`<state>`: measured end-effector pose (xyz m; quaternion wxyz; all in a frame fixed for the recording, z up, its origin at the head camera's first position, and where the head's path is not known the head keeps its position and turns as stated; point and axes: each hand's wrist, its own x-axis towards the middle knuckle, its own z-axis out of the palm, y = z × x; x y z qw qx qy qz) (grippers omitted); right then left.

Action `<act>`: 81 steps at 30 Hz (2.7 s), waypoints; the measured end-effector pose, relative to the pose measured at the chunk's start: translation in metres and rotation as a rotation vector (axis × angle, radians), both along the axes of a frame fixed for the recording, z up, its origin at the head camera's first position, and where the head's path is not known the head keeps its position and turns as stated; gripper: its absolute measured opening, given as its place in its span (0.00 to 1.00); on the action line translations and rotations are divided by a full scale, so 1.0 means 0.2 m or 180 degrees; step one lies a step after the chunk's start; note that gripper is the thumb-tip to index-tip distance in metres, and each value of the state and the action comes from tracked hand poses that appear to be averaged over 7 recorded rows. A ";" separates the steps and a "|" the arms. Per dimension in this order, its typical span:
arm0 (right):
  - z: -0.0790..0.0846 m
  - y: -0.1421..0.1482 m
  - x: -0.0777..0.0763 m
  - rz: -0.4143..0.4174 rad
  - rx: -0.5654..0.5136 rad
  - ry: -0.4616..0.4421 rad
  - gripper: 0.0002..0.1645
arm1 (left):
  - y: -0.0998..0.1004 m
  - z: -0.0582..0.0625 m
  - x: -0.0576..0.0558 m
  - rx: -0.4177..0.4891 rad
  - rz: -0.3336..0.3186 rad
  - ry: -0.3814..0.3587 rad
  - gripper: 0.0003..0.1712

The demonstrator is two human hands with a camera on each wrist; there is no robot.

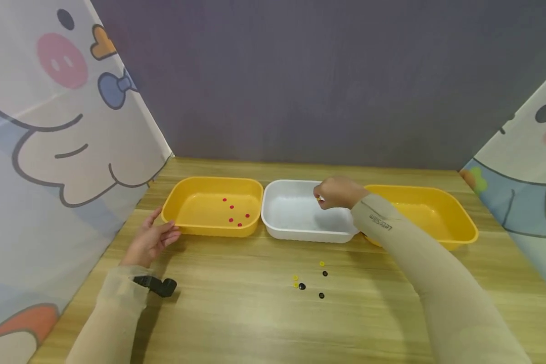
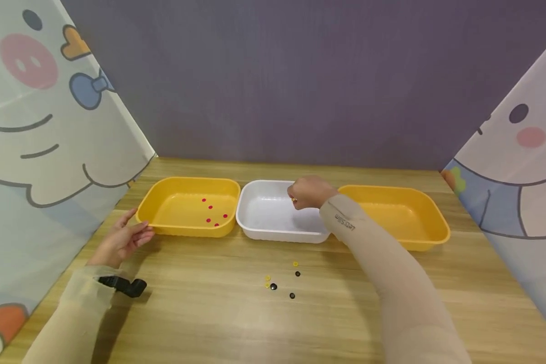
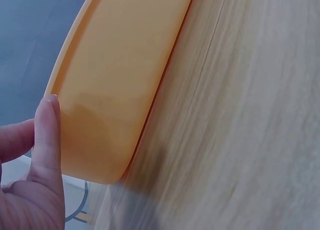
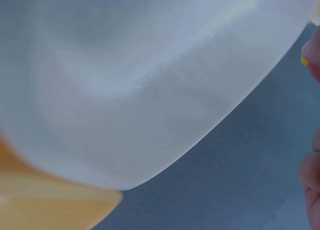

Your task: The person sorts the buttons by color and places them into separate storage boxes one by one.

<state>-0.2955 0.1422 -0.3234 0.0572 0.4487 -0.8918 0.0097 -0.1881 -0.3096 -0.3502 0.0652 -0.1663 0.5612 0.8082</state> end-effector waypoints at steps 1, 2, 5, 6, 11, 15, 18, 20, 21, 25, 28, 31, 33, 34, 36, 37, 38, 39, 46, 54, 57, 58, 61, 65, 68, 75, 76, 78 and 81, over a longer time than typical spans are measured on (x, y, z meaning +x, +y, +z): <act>0.00 -0.01 -0.01 0.0031 0.0052 0.0023 0.02 | 0.00 0.00 0.00 0.0007 0.0004 0.0000 0.49; 0.00 -0.02 -0.01 0.0066 0.0094 0.0035 0.01 | 0.01 0.00 -0.01 0.0010 0.0008 -0.0001 0.49; 0.01 -0.04 -0.02 0.0128 0.0154 0.0047 0.01 | 0.01 0.01 -0.01 0.0029 0.0024 -0.0003 0.49; 0.01 -0.04 -0.03 0.0144 0.0155 0.0040 0.01 | 0.01 0.01 0.00 0.0050 0.0028 0.0001 0.49; 0.02 -0.06 -0.04 0.0088 0.0221 0.0025 0.01 | 0.00 0.00 0.00 0.0102 0.0043 0.0043 0.49; 0.01 -0.08 -0.06 0.0019 0.0344 0.0002 0.01 | -0.01 0.00 0.01 0.0073 0.0054 0.0036 0.49; -0.01 -0.09 -0.08 0.0028 0.0398 0.0000 0.02 | -0.01 -0.01 0.02 0.0046 0.0047 0.0004 0.49; -0.02 -0.09 -0.08 0.0030 0.0403 0.0007 0.02 | -0.01 -0.01 0.02 0.0025 0.0036 -0.0004 0.49; -0.02 -0.09 -0.09 0.0032 0.0407 0.0008 0.02 | 0.00 -0.01 0.01 0.0025 0.0028 0.0003 0.49; -0.02 -0.09 -0.09 0.0027 0.0458 -0.0008 0.02 | 0.01 -0.01 0.00 0.0057 0.0005 0.0003 0.49; -0.03 -0.09 -0.09 0.0024 0.0522 -0.0035 0.02 | 0.01 0.00 0.00 0.0099 -0.0009 -0.0006 0.49; -0.03 -0.09 -0.08 0.0014 0.0576 -0.0063 0.03 | 0.01 0.01 0.00 0.0139 -0.0016 0.0007 0.49; -0.03 -0.10 -0.08 0.0005 0.0605 -0.0099 0.03 | 0.01 0.00 0.00 0.0145 -0.0021 0.0016 0.49; -0.03 -0.10 -0.07 -0.0003 0.0625 -0.0113 0.04 | 0.00 0.00 0.00 0.0143 -0.0021 0.0015 0.49; -0.03 -0.10 -0.07 0.0006 0.0656 -0.0102 0.04 | 0.00 0.00 0.00 0.0146 -0.0020 0.0008 0.50; -0.03 -0.10 -0.07 0.0016 0.0660 -0.0101 0.05 | 0.00 0.00 0.00 0.0147 -0.0018 0.0003 0.50; -0.03 -0.11 -0.07 0.0034 0.0664 -0.0086 0.05 | 0.00 0.00 0.00 0.0147 -0.0014 -0.0004 0.50; -0.03 -0.11 -0.07 0.0043 0.0667 -0.0068 0.05 | 0.00 -0.01 0.00 0.0144 -0.0012 -0.0008 0.50; -0.02 -0.06 -0.05 0.0185 0.0632 0.0087 0.05 | 0.00 -0.01 -0.03 0.0116 -0.0031 -0.0047 0.50; 0.03 0.04 0.10 0.0099 0.0438 -0.0092 0.05 | -0.01 -0.01 0.00 0.0107 -0.0008 -0.0023 0.49; 0.00 0.07 0.16 0.0209 0.0216 -0.0076 0.05 | -0.02 -0.01 0.01 0.0137 -0.0023 0.0012 0.50; -0.01 0.08 0.19 0.0288 0.0119 -0.0046 0.05 | -0.02 -0.01 0.01 0.0144 -0.0028 0.0016 0.50; -0.06 0.10 0.24 0.0559 -0.0171 0.0090 0.02 | -0.02 -0.01 0.00 0.0147 -0.0041 0.0021 0.50; -0.13 0.11 0.30 0.0955 -0.0546 0.0251 0.04 | -0.01 -0.02 -0.01 0.0144 -0.0051 0.0022 0.50; -0.19 0.10 0.34 0.1219 -0.0693 0.0353 0.09 | -0.01 -0.02 -0.01 0.0155 -0.0046 0.0012 0.50; -0.28 0.05 0.40 0.1276 -0.0435 0.0247 0.13 | -0.01 -0.01 -0.02 0.0192 -0.0036 -0.0007 0.50; -0.29 0.04 0.41 0.1223 -0.0356 0.0199 0.13 | -0.01 -0.01 -0.02 0.0187 -0.0041 -0.0012 0.49; -0.30 0.02 0.42 0.1098 -0.0210 0.0034 0.13 | -0.01 -0.01 -0.02 0.0174 -0.0047 -0.0009 0.50; -0.31 0.00 0.44 0.0888 0.0010 -0.0231 0.13 | -0.01 -0.01 -0.01 0.0171 -0.0045 -0.0017 0.50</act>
